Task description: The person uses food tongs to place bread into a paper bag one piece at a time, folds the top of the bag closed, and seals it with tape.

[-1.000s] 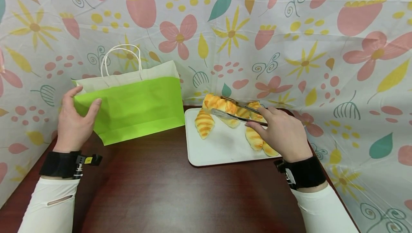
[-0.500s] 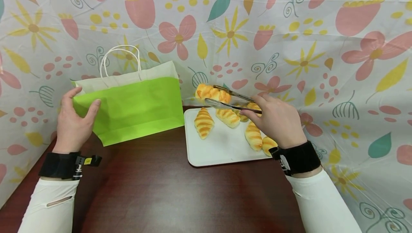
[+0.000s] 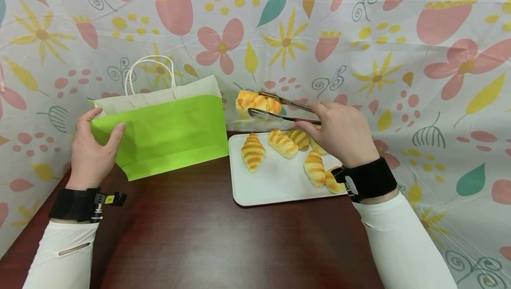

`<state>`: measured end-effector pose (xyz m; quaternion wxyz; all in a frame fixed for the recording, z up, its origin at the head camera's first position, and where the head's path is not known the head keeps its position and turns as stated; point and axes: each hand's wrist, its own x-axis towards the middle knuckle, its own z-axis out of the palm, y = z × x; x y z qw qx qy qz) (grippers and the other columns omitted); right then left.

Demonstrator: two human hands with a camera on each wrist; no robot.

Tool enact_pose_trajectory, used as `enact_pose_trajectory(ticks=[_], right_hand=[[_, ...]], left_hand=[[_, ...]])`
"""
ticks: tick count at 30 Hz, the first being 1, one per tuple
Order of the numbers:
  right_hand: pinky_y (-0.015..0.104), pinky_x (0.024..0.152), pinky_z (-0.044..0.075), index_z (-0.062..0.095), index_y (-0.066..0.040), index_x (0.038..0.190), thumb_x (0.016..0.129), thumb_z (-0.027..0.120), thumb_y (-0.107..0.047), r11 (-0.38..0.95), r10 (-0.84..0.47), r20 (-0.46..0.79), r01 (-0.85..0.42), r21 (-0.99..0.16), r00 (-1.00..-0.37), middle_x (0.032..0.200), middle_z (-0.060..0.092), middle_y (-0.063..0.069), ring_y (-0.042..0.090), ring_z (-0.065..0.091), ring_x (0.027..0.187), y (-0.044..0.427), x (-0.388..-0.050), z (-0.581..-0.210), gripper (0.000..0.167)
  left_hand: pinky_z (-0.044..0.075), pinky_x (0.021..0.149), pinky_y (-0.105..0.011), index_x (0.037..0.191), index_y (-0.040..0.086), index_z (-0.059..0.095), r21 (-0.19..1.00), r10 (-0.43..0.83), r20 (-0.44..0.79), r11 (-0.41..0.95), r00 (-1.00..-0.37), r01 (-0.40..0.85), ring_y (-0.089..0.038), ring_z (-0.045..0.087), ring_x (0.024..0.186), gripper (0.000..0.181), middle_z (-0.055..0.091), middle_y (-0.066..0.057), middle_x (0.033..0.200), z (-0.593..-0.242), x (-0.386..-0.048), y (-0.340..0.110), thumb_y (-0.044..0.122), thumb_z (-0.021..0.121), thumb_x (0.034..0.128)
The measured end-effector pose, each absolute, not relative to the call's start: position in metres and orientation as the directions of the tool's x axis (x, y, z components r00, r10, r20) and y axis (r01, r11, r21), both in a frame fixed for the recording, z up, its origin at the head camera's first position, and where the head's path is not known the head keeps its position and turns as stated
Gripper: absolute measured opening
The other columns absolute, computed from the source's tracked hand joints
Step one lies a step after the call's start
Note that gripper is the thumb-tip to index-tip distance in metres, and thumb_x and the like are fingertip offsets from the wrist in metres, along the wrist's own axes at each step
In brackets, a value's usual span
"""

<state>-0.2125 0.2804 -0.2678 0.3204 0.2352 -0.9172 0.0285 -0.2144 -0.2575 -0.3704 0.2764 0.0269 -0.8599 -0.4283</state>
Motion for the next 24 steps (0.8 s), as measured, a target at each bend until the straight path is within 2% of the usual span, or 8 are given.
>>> enact_pose_trajectory(ticks=[5,9,18,22,24], right_hand=[[0.054,0.059,0.051,0.077,-0.011,0.120,0.090,0.083,-0.044,0.881,-0.430,0.607,-0.457,0.121,-0.669,0.089,0.074,0.009,0.033,0.066,0.069,0.274,-0.218,-0.254,0.045],[0.052,0.057,0.050,0.077,-0.010,0.117,0.092,0.081,-0.046,0.867,-0.459,0.604,-0.476,0.145,-0.651,0.085,0.072,0.008,0.032,0.063,0.065,0.265,-0.225,-0.240,0.044],[0.051,0.071,0.048,0.073,-0.007,0.118,0.097,0.073,-0.050,0.850,-0.511,0.540,-0.487,0.200,-0.669,0.084,0.070,0.010,0.031,0.063,0.068,0.239,-0.239,-0.209,0.047],[0.050,0.072,0.046,0.072,-0.007,0.115,0.098,0.073,-0.050,0.836,-0.538,0.525,-0.496,0.234,-0.659,0.082,0.067,0.011,0.032,0.063,0.069,0.224,-0.243,-0.198,0.045],[0.050,0.074,0.045,0.073,-0.007,0.118,0.098,0.073,-0.050,0.829,-0.551,0.519,-0.501,0.248,-0.654,0.086,0.068,0.012,0.033,0.064,0.073,0.217,-0.245,-0.193,0.047]], left_hand=[[0.027,0.125,-0.059,0.166,0.022,0.030,0.749,-0.282,0.458,0.633,-0.843,0.195,-0.034,0.035,0.154,0.077,0.036,-0.014,0.168,-0.370,-0.214,-0.257,0.045,0.067,0.1021],[0.028,0.124,-0.058,0.166,0.024,0.030,0.752,-0.284,0.456,0.630,-0.843,0.194,-0.032,0.035,0.154,0.076,0.036,-0.012,0.168,-0.371,-0.214,-0.257,0.045,0.066,0.1023],[0.028,0.125,-0.057,0.165,0.026,0.031,0.755,-0.287,0.460,0.624,-0.840,0.201,-0.030,0.035,0.154,0.075,0.037,-0.011,0.168,-0.371,-0.214,-0.256,0.045,0.066,0.1020],[0.028,0.125,-0.057,0.165,0.025,0.030,0.754,-0.286,0.457,0.626,-0.842,0.196,-0.031,0.035,0.154,0.075,0.036,-0.012,0.168,-0.371,-0.213,-0.256,0.045,0.066,0.1021],[0.028,0.124,-0.058,0.165,0.025,0.031,0.755,-0.286,0.456,0.626,-0.842,0.196,-0.031,0.035,0.154,0.075,0.036,-0.012,0.168,-0.370,-0.213,-0.256,0.046,0.066,0.1021]])
